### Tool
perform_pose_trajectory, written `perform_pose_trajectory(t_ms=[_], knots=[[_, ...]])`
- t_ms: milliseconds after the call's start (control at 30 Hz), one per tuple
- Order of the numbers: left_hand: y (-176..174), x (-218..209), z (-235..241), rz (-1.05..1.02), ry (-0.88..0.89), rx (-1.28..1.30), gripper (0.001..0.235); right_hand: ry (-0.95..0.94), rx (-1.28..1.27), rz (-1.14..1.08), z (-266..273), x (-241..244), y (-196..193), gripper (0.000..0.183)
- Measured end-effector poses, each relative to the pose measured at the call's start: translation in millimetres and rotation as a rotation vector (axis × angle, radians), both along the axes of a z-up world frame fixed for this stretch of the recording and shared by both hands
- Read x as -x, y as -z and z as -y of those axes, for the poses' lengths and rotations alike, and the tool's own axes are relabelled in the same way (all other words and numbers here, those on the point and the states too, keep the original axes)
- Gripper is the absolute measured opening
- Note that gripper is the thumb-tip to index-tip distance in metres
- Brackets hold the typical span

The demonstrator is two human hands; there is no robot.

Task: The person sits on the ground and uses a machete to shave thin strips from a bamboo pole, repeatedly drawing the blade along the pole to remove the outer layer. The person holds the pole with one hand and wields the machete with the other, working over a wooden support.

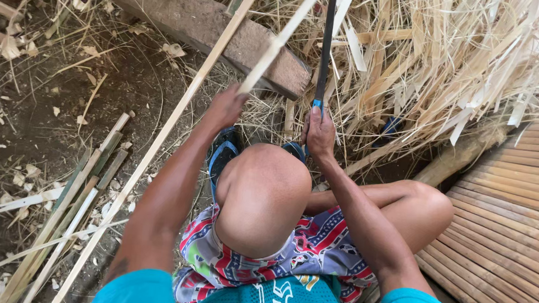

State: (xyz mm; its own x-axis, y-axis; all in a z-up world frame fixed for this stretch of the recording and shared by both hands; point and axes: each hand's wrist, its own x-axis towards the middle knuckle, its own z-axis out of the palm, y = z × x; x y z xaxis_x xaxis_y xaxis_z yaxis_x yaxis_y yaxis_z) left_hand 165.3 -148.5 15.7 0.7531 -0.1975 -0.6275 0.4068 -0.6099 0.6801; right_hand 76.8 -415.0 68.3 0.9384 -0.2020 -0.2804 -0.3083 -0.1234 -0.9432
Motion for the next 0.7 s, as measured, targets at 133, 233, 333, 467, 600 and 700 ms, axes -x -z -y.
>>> perform_pose_trajectory(t_ms=[133,233,333,467,600,700], knots=[[11.7,-26.6,41.7,0.368,0.074,0.074,0.032,-0.097,0.156,0.235,6.9,3.7,-16.7,0.039],[37.6,-24.2,34.2,0.308,0.088,0.031,0.034,-0.182,0.264,0.401,17.7,12.6,-11.7,0.041],[59.8,-9.8,11.8,0.137,0.233,-0.053,0.038,-0.333,0.569,-0.109,27.2,-8.4,1.0,0.049],[55.3,8.1,-27.9,-0.028,0.633,-0.248,0.038,-0.276,0.372,-0.341,32.2,-3.2,4.4,0.052],[-20.9,-21.5,-16.1,-0.020,0.652,-0.372,0.030,-0.225,0.339,-0.187,25.5,2.9,20.2,0.052],[-91.2,-61.3,26.1,0.348,0.493,-0.174,0.029,-0.127,0.169,-0.182,19.3,11.9,27.5,0.049]])
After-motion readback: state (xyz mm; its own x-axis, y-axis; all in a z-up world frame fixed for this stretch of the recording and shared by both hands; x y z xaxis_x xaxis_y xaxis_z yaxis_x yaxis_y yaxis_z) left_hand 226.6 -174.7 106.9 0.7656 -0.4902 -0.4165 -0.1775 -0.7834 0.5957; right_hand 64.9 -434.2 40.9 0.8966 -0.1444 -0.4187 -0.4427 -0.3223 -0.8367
